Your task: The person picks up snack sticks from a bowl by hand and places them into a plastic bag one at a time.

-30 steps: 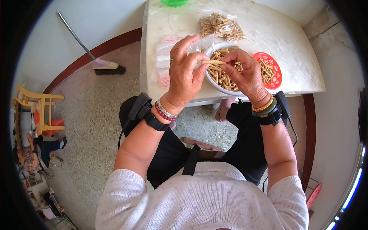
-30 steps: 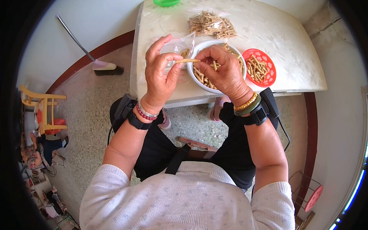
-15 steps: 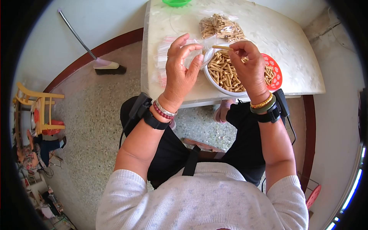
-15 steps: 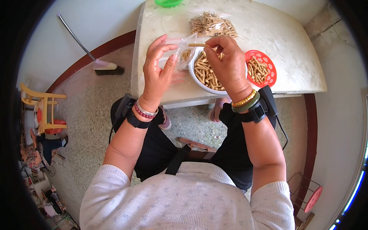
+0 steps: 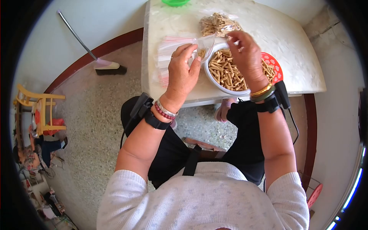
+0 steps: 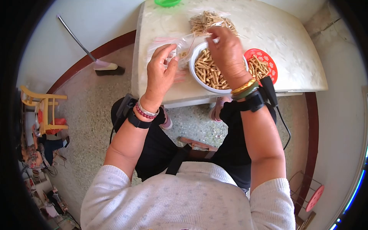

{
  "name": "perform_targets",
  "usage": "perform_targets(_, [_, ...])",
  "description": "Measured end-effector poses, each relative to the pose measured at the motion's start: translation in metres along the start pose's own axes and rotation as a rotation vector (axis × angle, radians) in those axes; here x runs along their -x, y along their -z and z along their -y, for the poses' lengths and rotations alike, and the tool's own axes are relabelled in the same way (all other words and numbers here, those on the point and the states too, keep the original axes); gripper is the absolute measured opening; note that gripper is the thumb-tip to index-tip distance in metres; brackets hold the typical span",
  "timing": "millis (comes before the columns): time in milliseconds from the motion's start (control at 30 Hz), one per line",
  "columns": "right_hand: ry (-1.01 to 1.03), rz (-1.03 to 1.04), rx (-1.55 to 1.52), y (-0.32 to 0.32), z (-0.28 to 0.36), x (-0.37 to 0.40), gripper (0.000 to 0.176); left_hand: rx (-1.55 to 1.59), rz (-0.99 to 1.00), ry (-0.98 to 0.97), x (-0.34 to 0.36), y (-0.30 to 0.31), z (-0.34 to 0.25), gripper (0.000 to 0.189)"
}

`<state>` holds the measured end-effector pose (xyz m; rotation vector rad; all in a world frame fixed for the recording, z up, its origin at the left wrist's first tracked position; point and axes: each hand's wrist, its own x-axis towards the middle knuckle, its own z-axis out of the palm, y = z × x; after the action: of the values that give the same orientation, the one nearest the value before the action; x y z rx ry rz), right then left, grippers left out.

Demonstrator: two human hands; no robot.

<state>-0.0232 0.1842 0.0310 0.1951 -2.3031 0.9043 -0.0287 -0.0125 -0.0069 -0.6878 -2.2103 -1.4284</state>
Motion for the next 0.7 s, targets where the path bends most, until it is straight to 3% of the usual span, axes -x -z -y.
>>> perform_targets(67, [-0.153,0.006,0.064,0.017,-0.012,-0.002,0.017,0.039,-0.024,-0.010,0.000,0.002,-0.002,0.032])
perform_targets(133, [-0.168,0.057,0.229,0.032,-0.039,0.001,0.017,0.029,-0.024,-0.023,0.000,0.002,0.000,0.034])
perform_targets(167, [-0.156,0.105,0.259,0.040,-0.055,0.005,0.016,0.017,-0.020,-0.042,0.001,-0.001,0.000,0.036])
perform_targets(267, [-0.429,0.355,0.294,0.057,-0.074,0.012,0.021,0.016,0.002,-0.052,0.001,-0.002,-0.003,0.038])
perform_targets(533, [-0.447,0.426,0.337,0.058,-0.089,0.018,0.025,-0.024,-0.093,-0.190,0.003,0.002,-0.020,0.034])
perform_targets(600, [-0.332,0.487,0.384,0.053,-0.091,0.020,0.026,0.022,-0.096,-0.213,0.004,0.003,-0.025,0.032])
perform_targets(700, [-0.404,0.578,0.466,0.046,-0.083,0.020,0.023,0.046,-0.061,-0.276,0.007,0.003,-0.029,0.031])
